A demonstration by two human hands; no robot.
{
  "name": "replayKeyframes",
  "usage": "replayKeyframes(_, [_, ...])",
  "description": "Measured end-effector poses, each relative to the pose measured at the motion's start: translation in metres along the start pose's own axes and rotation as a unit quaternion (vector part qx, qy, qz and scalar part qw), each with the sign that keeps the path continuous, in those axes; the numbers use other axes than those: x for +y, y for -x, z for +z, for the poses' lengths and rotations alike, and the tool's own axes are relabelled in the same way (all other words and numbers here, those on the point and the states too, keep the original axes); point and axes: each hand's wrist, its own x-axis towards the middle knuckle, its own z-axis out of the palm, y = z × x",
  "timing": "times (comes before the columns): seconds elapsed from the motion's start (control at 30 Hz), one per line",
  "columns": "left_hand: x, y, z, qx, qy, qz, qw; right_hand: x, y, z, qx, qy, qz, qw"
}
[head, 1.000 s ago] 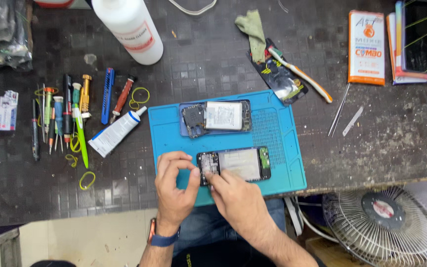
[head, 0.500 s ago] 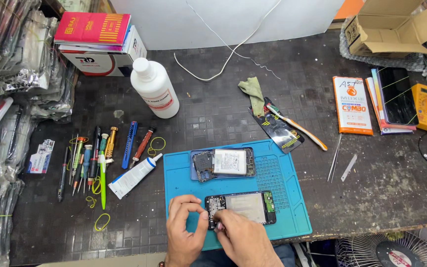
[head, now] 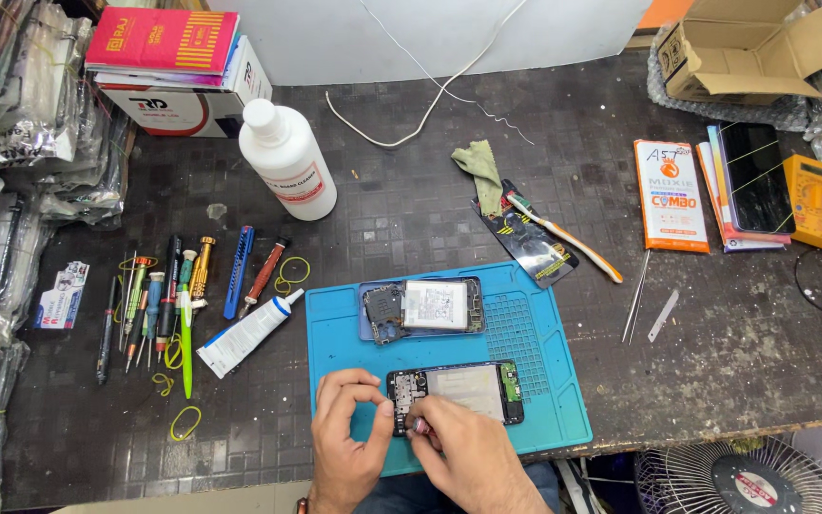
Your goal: The person disassembles a smartphone on a blue mat, using a screwdriver to remove screws and a metal spudger to pry and disconnect internal components. They remove the battery and a small circuit board, placing them on the mat.
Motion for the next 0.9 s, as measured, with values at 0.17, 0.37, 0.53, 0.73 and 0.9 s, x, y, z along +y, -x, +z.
replayKeyframes(0.17, [-0.014,0.006,0.002,0.012,-0.003,0.020,1.000,-0.001,0.000,-0.004,0.008,-0.031,0.003,0.999])
replayKeyframes(0.37, [-0.011,0.000,0.005,0.023,-0.009,0.041,0.999,-0.006,-0.003,-0.018,0.038,-0.042,-0.014,0.998])
replayKeyframes(0.53, [-0.003,0.006,0.000,-0.003,-0.009,0.009,1.000,-0.002,-0.001,-0.020,0.066,-0.004,0.006,0.998])
replayKeyframes(0.73, [0.014,-0.004,-0.002,-0.014,-0.016,0.001,1.000,-0.003,-0.017,-0.042,0.098,0.038,0.038,0.994])
replayKeyframes(0.9, [0.014,-0.003,-0.003,-0.013,-0.017,-0.002,1.000,0.009,-0.046,-0.054,0.103,0.087,0.083,0.987])
